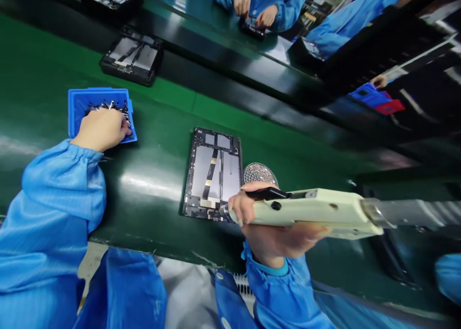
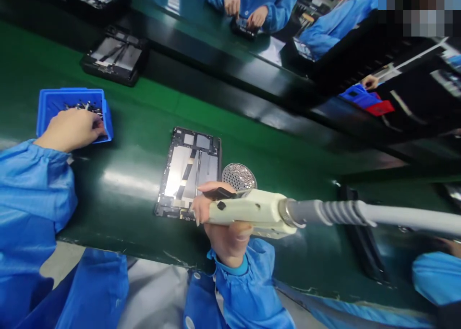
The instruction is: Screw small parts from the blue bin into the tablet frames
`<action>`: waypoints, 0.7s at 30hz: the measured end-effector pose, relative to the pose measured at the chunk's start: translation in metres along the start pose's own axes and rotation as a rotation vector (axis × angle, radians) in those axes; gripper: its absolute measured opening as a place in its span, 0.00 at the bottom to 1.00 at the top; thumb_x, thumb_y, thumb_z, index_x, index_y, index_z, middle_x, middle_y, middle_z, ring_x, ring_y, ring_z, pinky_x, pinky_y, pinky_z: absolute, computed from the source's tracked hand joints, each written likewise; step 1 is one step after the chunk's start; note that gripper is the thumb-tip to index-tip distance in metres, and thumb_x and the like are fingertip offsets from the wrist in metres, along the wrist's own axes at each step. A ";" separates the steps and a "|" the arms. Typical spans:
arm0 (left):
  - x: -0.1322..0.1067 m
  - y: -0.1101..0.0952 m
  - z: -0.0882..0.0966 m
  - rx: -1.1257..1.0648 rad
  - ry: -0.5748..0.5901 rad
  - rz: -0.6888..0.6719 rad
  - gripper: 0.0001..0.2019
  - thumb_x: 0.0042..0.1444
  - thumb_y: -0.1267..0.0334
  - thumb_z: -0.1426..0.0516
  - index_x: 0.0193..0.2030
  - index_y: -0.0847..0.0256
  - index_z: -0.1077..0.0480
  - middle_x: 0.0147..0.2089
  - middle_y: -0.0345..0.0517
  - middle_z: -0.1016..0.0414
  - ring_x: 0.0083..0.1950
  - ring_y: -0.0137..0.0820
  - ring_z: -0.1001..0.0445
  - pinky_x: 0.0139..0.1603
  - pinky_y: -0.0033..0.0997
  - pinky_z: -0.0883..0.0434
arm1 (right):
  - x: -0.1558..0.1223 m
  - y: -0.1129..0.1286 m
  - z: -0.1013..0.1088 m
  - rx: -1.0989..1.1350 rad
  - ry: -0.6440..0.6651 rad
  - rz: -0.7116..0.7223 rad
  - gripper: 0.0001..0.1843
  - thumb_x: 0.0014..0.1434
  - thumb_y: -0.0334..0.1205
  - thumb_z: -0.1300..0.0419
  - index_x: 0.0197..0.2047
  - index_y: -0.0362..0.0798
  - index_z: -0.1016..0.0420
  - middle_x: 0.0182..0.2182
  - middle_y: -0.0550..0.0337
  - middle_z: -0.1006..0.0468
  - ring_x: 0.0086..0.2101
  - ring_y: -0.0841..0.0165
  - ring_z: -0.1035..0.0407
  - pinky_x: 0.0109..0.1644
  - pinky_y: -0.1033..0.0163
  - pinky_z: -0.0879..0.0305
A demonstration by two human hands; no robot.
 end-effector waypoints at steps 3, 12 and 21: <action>0.000 0.003 0.000 -0.091 -0.022 0.010 0.12 0.36 0.50 0.37 0.25 0.52 0.29 0.40 0.50 0.19 0.64 0.57 0.26 0.63 0.50 0.36 | 0.000 -0.001 0.001 -0.009 0.001 -0.011 0.41 0.49 0.82 0.36 0.43 0.52 0.16 0.16 0.67 0.34 0.17 0.70 0.42 0.25 0.60 0.41; 0.003 0.004 -0.002 -0.092 -0.042 -0.011 0.09 0.47 0.57 0.36 0.23 0.55 0.31 0.34 0.47 0.21 0.58 0.48 0.24 0.64 0.45 0.34 | -0.003 0.002 -0.006 -0.085 -0.011 -0.006 0.38 0.48 0.82 0.35 0.36 0.51 0.20 0.16 0.67 0.33 0.17 0.69 0.40 0.24 0.60 0.41; -0.001 0.008 0.016 -0.167 -0.300 -0.032 0.13 0.51 0.51 0.42 0.31 0.57 0.24 0.32 0.45 0.20 0.54 0.49 0.22 0.63 0.50 0.34 | -0.002 0.005 -0.008 -0.031 -0.025 0.023 0.39 0.48 0.81 0.35 0.38 0.51 0.18 0.15 0.67 0.33 0.16 0.69 0.40 0.24 0.60 0.40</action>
Point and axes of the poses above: each hand's wrist, its own x-axis towards the middle knuckle, its own z-axis out of the back of the hand, y = z × x, the point moved 2 cm from there along x, towards the middle knuckle
